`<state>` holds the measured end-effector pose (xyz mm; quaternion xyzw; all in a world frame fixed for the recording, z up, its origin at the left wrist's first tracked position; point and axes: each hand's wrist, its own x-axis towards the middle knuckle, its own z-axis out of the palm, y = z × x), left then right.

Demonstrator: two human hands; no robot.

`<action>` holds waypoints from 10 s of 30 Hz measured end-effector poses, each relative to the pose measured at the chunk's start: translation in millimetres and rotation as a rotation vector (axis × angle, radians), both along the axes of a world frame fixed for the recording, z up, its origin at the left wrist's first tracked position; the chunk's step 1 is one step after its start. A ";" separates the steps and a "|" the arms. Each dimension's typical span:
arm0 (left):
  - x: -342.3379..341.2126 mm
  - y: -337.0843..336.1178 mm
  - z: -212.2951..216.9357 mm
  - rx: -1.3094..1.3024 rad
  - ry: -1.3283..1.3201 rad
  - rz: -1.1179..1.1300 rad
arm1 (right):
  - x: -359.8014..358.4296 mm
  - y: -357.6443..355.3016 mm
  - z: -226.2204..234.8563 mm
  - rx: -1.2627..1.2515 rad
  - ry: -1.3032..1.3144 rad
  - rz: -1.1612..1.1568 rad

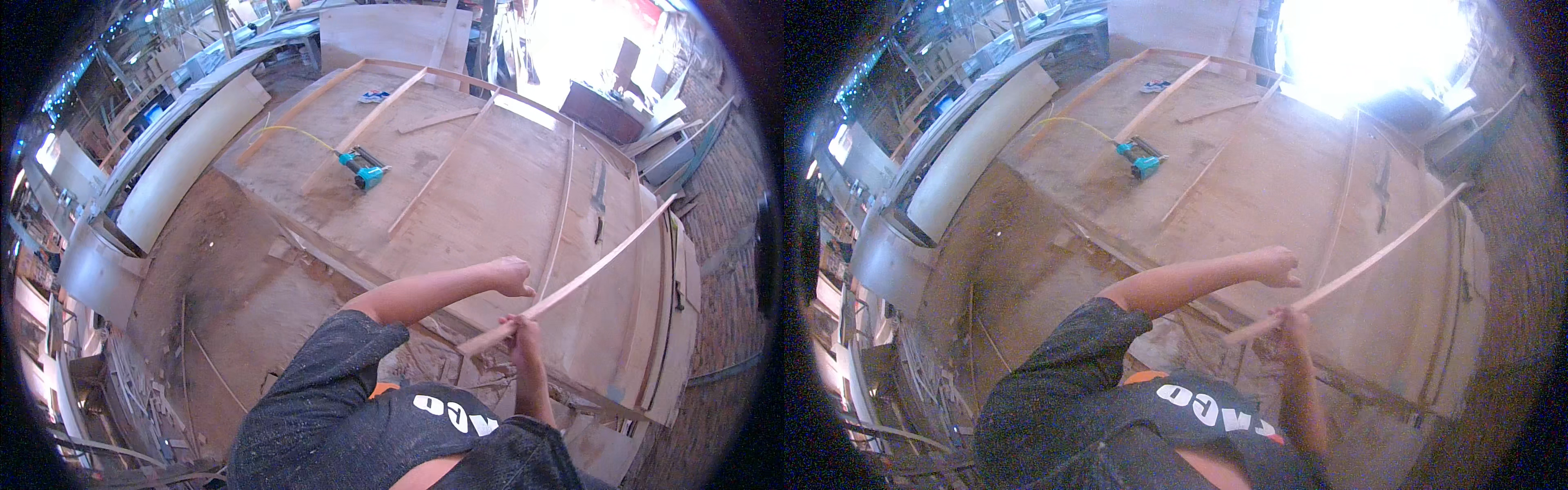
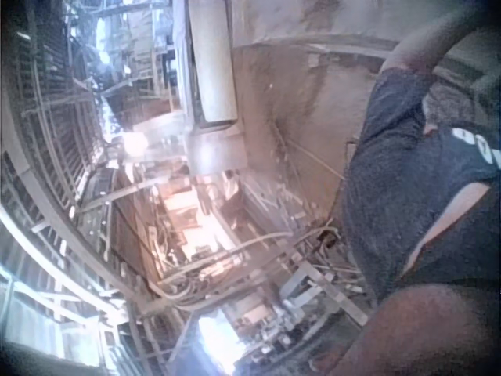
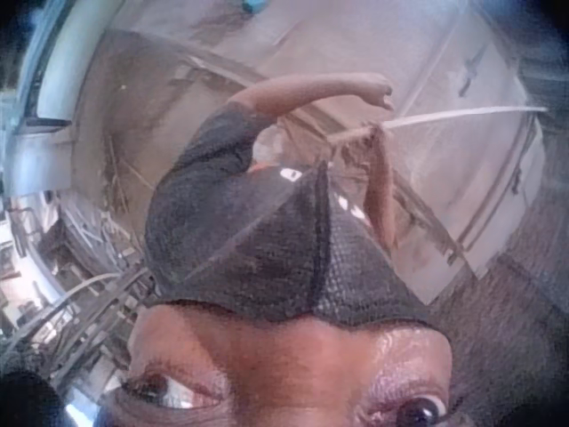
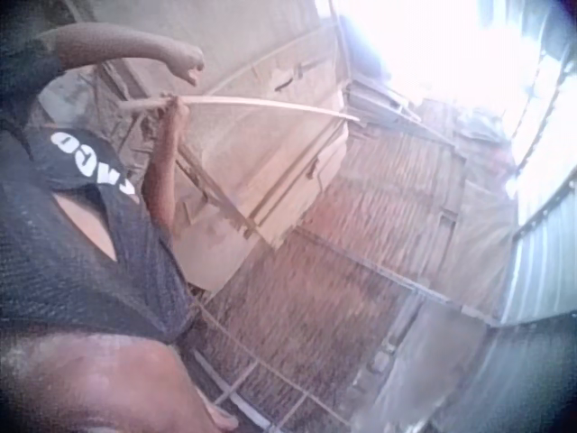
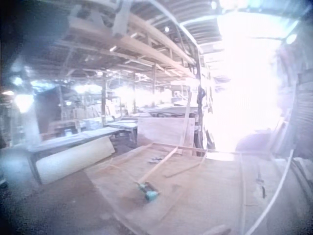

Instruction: The person assembles a wooden frame by positioning thin wooden strips and securing them with a pneumatic nail gun. They repeatedly align and fasten the strips to a larger plywood base, moving around the structure to reach different sections.

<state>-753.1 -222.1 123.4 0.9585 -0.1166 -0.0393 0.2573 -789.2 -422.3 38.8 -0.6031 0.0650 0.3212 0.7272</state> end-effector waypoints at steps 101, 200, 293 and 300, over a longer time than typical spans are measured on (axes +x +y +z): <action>-312.9 418.2 -72.7 0.313 -0.573 0.818 | 102.0 48.6 25.9 1.415 -0.322 -0.149; -184.8 528.7 -236.7 -0.508 0.405 1.510 | 17.0 240.6 -185.9 -0.350 0.221 -0.676; -598.1 1527.9 -18.5 -0.452 0.369 0.365 | -384.6 1233.1 88.9 0.233 -0.292 -0.895; -439.3 1520.2 -40.1 -0.418 -0.021 0.119 | -441.3 1259.6 51.7 0.290 -0.455 -1.029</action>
